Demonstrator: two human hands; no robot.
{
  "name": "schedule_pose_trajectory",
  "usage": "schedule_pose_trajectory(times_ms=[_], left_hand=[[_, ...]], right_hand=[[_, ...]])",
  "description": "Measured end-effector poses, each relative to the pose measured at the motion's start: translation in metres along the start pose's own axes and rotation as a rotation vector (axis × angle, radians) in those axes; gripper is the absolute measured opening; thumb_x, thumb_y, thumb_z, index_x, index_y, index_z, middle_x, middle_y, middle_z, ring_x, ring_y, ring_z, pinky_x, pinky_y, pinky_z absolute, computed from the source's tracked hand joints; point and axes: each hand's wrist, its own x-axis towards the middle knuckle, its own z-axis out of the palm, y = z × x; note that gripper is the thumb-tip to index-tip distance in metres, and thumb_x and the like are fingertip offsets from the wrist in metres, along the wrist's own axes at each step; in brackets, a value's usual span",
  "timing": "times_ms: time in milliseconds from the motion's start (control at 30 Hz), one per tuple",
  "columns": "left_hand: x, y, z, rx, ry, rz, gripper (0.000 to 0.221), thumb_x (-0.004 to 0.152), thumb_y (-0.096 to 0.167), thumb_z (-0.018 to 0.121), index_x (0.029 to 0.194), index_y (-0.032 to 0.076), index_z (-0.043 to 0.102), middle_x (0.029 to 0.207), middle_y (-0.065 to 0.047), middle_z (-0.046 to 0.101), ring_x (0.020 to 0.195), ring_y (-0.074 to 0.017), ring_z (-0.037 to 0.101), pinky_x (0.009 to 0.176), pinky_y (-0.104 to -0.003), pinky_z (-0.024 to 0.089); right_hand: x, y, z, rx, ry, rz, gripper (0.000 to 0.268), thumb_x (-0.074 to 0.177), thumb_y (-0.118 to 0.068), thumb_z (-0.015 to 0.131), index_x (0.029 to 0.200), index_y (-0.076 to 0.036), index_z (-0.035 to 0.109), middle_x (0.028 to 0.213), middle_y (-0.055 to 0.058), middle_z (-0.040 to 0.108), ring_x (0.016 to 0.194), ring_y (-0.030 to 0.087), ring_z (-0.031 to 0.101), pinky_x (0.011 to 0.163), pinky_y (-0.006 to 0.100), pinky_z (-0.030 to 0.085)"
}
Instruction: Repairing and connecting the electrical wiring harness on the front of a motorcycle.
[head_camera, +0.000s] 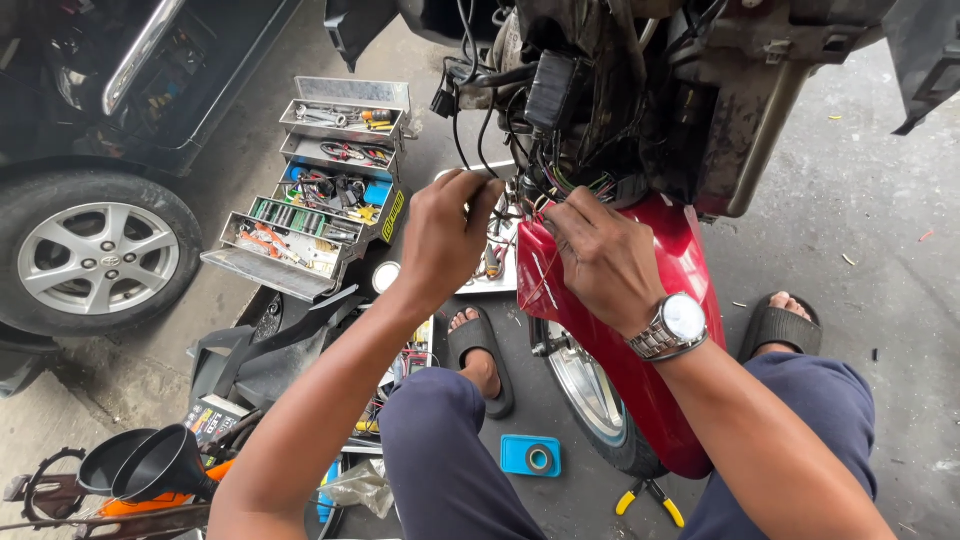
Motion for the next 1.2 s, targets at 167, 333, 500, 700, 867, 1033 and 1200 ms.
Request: schedule_pose_trajectory(times_ms=[167, 333, 500, 700, 867, 1033, 1200], left_hand=[[0.008, -0.001, -0.018, 0.407, 0.071, 1.157, 0.030, 0.103, -0.009, 0.068, 0.125, 0.008, 0.080, 0.129, -0.017, 0.074, 0.121, -0.0370, 0.073, 0.094, -0.043, 0.058], [0.019, 0.001, -0.017, 0.448, 0.011, 1.221, 0.018, 0.108, 0.000, 0.069, 0.119, 0.007, 0.081, 0.117, -0.013, 0.074, 0.113, -0.0319, 0.073, 0.087, -0.040, 0.058], [0.025, -0.007, -0.012, 0.415, -0.040, 1.227, 0.019, 0.113, 0.002, 0.062, 0.120, 0.003, 0.080, 0.117, -0.014, 0.074, 0.111, -0.0341, 0.073, 0.081, -0.042, 0.057], [0.021, -0.008, -0.001, 0.078, -0.154, 0.986, 0.010, 0.108, 0.002, 0.073, 0.109, -0.001, 0.082, 0.099, -0.016, 0.077, 0.089, -0.0364, 0.078, 0.074, -0.041, 0.062], [0.020, -0.018, 0.009, -0.309, -0.261, 0.596, 0.008, 0.098, 0.006, 0.087, 0.105, 0.008, 0.085, 0.088, -0.010, 0.078, 0.081, -0.0286, 0.078, 0.073, -0.039, 0.062], [0.009, -0.006, 0.012, -0.428, -0.313, 0.166, 0.014, 0.092, 0.010, 0.093, 0.099, 0.001, 0.085, 0.076, -0.013, 0.078, 0.070, -0.0160, 0.073, 0.064, -0.029, 0.059], [0.004, -0.003, 0.021, -0.485, -0.283, -0.081, 0.018, 0.087, 0.010, 0.094, 0.095, -0.003, 0.085, 0.071, -0.017, 0.077, 0.063, -0.0190, 0.075, 0.058, -0.026, 0.057]], right_hand=[[-0.005, 0.005, 0.005, -0.046, -0.019, -0.014, 0.018, 0.119, -0.026, 0.061, 0.107, -0.016, 0.069, 0.093, -0.002, 0.057, 0.075, 0.030, 0.071, 0.058, 0.041, 0.060], [-0.007, 0.007, 0.007, -0.011, -0.029, -0.002, 0.017, 0.118, -0.025, 0.064, 0.105, -0.015, 0.069, 0.093, -0.001, 0.058, 0.076, 0.032, 0.072, 0.057, 0.043, 0.059], [-0.006, 0.004, 0.001, 0.009, -0.050, 0.005, 0.020, 0.119, -0.027, 0.061, 0.104, -0.015, 0.069, 0.093, -0.002, 0.058, 0.077, 0.031, 0.072, 0.058, 0.043, 0.059], [-0.004, -0.003, -0.008, 0.076, -0.020, 0.021, 0.016, 0.118, -0.024, 0.063, 0.108, -0.016, 0.073, 0.090, -0.001, 0.058, 0.074, 0.033, 0.072, 0.055, 0.044, 0.058], [-0.012, -0.004, -0.002, 0.066, 0.037, 0.053, 0.013, 0.116, -0.027, 0.068, 0.107, -0.021, 0.075, 0.088, -0.004, 0.059, 0.072, 0.029, 0.072, 0.054, 0.040, 0.057], [-0.016, -0.009, 0.002, 0.024, 0.110, -0.005, 0.008, 0.111, -0.017, 0.073, 0.103, -0.016, 0.076, 0.085, -0.002, 0.061, 0.067, 0.027, 0.071, 0.053, 0.037, 0.056], [-0.026, -0.009, 0.015, -0.100, 0.152, -0.045, 0.011, 0.110, -0.014, 0.070, 0.101, -0.016, 0.075, 0.083, -0.003, 0.059, 0.063, 0.025, 0.068, 0.054, 0.036, 0.055]])
